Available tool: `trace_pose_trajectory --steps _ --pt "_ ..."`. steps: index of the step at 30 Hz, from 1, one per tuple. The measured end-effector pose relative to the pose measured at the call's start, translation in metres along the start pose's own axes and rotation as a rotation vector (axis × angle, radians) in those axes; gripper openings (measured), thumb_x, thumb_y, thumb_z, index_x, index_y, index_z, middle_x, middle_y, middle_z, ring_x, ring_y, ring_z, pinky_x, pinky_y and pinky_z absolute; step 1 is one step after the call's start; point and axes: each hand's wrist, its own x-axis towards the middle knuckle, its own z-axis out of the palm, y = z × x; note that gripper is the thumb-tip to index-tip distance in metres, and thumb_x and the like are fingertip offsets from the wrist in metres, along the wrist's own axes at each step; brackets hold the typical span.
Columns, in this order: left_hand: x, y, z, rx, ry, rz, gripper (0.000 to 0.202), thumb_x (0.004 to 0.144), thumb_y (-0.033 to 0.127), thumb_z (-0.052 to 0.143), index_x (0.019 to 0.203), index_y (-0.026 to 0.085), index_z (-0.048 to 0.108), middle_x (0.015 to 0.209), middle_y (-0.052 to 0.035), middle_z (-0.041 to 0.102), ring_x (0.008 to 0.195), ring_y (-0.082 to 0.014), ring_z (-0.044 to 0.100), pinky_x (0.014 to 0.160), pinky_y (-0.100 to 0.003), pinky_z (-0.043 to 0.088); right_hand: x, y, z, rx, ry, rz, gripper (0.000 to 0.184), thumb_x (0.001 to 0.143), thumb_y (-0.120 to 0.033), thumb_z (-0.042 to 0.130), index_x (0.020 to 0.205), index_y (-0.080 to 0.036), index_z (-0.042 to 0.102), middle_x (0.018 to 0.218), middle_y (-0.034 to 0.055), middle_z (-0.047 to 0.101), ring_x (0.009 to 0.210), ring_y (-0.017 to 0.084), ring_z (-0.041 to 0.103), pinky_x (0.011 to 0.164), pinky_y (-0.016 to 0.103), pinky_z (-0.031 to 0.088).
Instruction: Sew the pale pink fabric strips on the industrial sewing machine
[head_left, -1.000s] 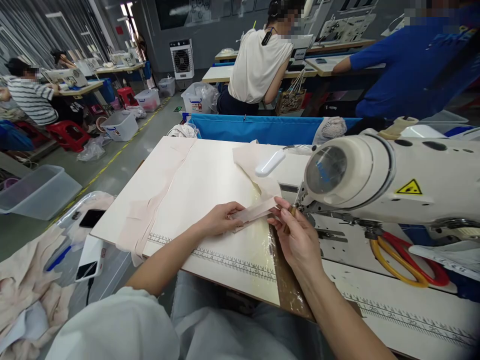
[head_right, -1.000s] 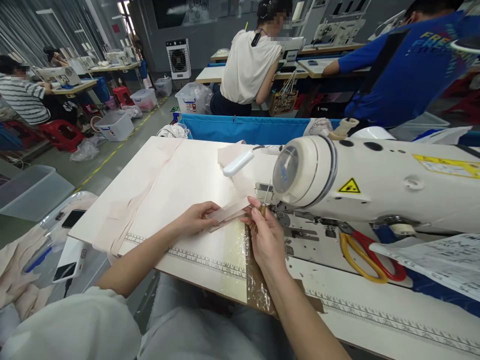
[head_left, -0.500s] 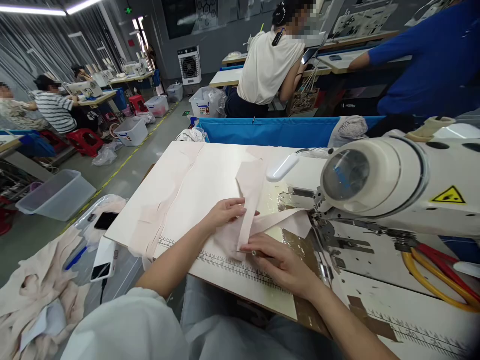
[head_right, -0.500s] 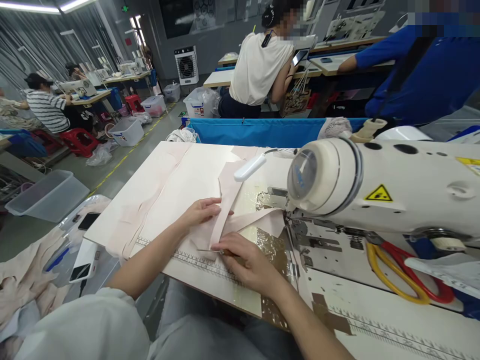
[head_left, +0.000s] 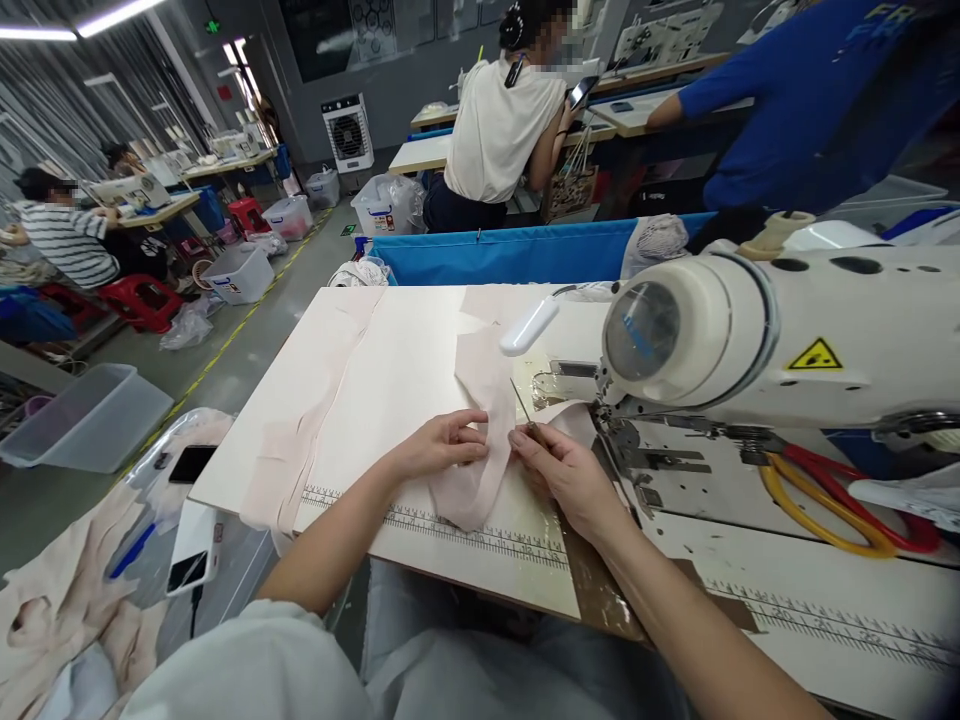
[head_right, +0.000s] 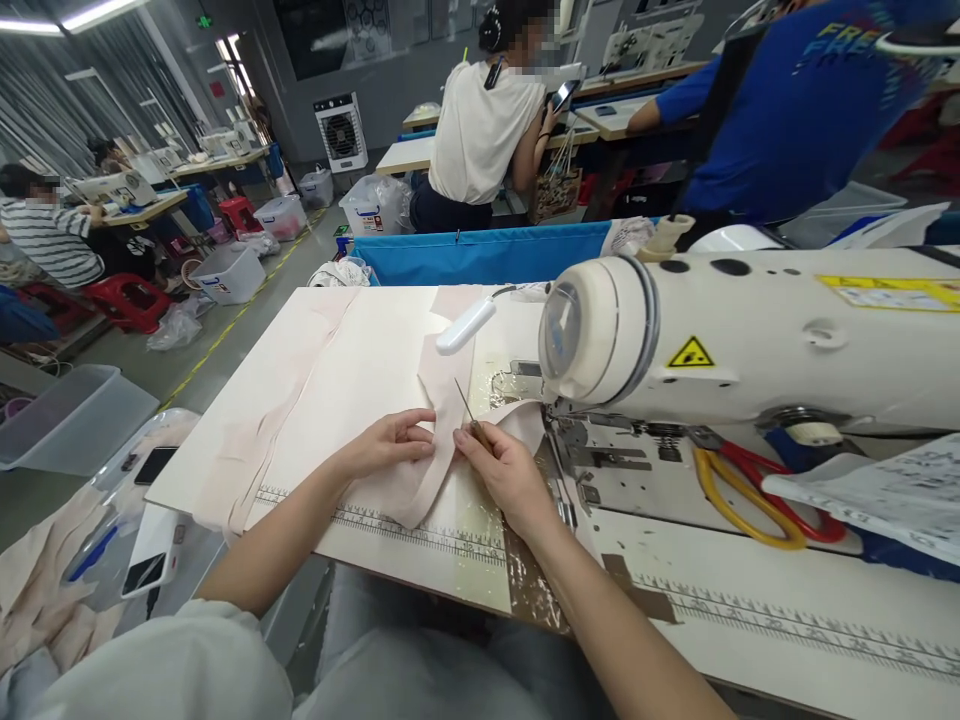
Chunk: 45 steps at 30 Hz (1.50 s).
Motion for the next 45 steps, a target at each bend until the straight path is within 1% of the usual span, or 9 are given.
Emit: trace_pose_trajectory --steps 6,12,19,27,30,34,37,41,45 --pt "0.004 0.000 0.009 0.112 0.096 -0.008 0.064 0.078 0.078 0.058 0.088 0.015 0.058 0.078 -0.0023 0.059 0.068 -0.0119 0.052 0.060 -0.024 0.039 -0.001 -0.001 0.002 0.078 0.036 0.004 0.050 0.074 -0.069 0.073 0.081 -0.022 0.058 0.061 -0.0072 0.037 0.049 0.009 0.025 0.042 0.025 0.018" --pt "0.007 -0.005 0.018 0.343 0.093 0.177 0.060 0.085 0.077 0.051 0.070 0.020 0.042 0.058 0.0057 0.040 0.054 -0.0098 0.038 0.055 -0.026 0.031 0.000 0.000 0.005 0.143 0.001 0.004 0.049 0.073 -0.067 0.076 0.077 -0.021 0.058 0.061 -0.0067 0.039 0.052 0.010 0.029 0.044 0.024 0.023" --pt "0.004 -0.008 0.024 0.403 0.130 0.332 0.056 0.091 0.070 0.047 0.070 0.019 0.042 0.062 0.0033 0.043 0.059 -0.0116 0.040 0.059 -0.027 0.031 -0.001 -0.013 0.013 0.269 -0.128 0.010 0.052 0.070 -0.061 0.082 0.064 -0.021 0.049 0.055 -0.0070 0.040 0.050 0.009 0.036 0.044 0.022 0.027" --pt "-0.003 -0.012 0.040 -0.020 0.088 0.210 0.058 0.080 0.071 0.065 0.072 0.019 0.042 0.060 0.0036 0.046 0.053 -0.0089 0.040 0.053 -0.023 0.029 -0.009 -0.009 0.022 0.440 -0.193 -0.022 0.053 0.077 -0.067 0.071 0.068 -0.023 0.041 0.045 -0.0105 0.036 0.036 0.005 0.017 0.037 0.023 0.015" --pt "-0.004 -0.015 0.040 -0.058 0.110 0.175 0.058 0.077 0.070 0.069 0.073 0.019 0.044 0.060 0.0037 0.046 0.053 -0.0090 0.041 0.053 -0.023 0.031 -0.010 -0.009 0.018 0.416 -0.226 -0.058 0.050 0.080 -0.066 0.068 0.070 -0.023 0.044 0.046 -0.0089 0.039 0.036 0.006 0.020 0.037 0.024 0.017" --pt "0.000 -0.015 0.037 -0.066 0.131 0.130 0.060 0.080 0.077 0.059 0.074 0.019 0.048 0.060 0.0031 0.047 0.052 -0.0106 0.044 0.051 -0.023 0.034 -0.012 -0.014 0.012 0.325 -0.224 -0.152 0.043 0.084 -0.062 0.069 0.076 -0.021 0.054 0.056 -0.0051 0.045 0.048 0.010 0.038 0.045 0.025 0.028" --pt "0.001 -0.012 0.037 -0.056 0.130 0.095 0.067 0.081 0.085 0.044 0.072 0.019 0.048 0.057 0.0030 0.045 0.047 -0.0103 0.040 0.045 -0.023 0.030 -0.012 -0.014 0.011 0.237 -0.222 -0.205 0.039 0.087 -0.057 0.068 0.077 -0.021 0.059 0.061 -0.0038 0.047 0.055 0.012 0.042 0.051 0.026 0.033" --pt "-0.001 -0.008 0.039 0.065 0.186 0.141 0.063 0.082 0.081 0.051 0.071 0.019 0.045 0.054 0.0056 0.040 0.045 -0.0090 0.034 0.044 -0.023 0.026 -0.013 -0.013 0.013 0.154 -0.205 -0.223 0.041 0.088 -0.059 0.066 0.075 -0.021 0.060 0.060 -0.0045 0.045 0.055 0.012 0.039 0.052 0.027 0.033" --pt "-0.002 -0.007 0.039 0.192 0.242 0.259 0.056 0.086 0.072 0.057 0.072 0.019 0.045 0.064 0.0039 0.042 0.058 -0.0103 0.038 0.055 -0.024 0.032 -0.012 -0.011 0.016 0.142 -0.171 -0.202 0.048 0.086 -0.064 0.066 0.068 -0.021 0.054 0.058 -0.0056 0.041 0.054 0.012 0.037 0.051 0.026 0.031"
